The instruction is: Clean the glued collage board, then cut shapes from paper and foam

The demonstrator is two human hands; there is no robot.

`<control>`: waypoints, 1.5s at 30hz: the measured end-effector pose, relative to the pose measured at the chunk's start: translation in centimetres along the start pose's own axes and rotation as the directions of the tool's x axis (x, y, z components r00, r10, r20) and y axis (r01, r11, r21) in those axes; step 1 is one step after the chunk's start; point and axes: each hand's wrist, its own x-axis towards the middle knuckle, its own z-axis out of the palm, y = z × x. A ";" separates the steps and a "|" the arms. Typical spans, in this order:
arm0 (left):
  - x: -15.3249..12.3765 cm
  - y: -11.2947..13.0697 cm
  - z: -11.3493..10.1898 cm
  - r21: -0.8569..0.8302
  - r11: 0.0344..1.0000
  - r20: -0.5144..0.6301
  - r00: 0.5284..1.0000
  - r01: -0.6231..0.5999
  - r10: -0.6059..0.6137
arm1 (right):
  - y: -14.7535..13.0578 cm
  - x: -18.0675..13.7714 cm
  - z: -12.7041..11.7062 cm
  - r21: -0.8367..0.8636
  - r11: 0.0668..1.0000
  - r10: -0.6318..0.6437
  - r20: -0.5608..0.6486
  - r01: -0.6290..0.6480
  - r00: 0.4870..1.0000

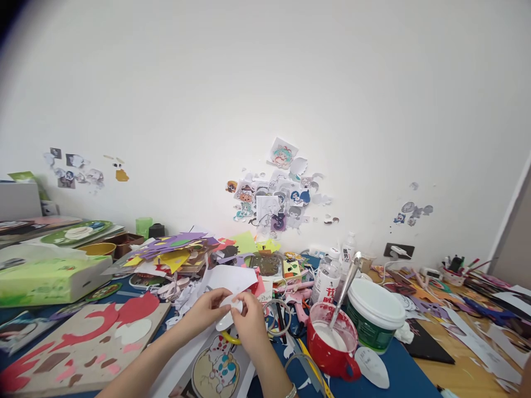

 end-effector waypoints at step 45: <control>-0.2 0.7 1.4 -0.104 0.992 -0.171 0.984 -0.066 0.048 | -0.5 -0.3 -0.7 -0.511 0.765 -0.552 -0.206 0.392 0.808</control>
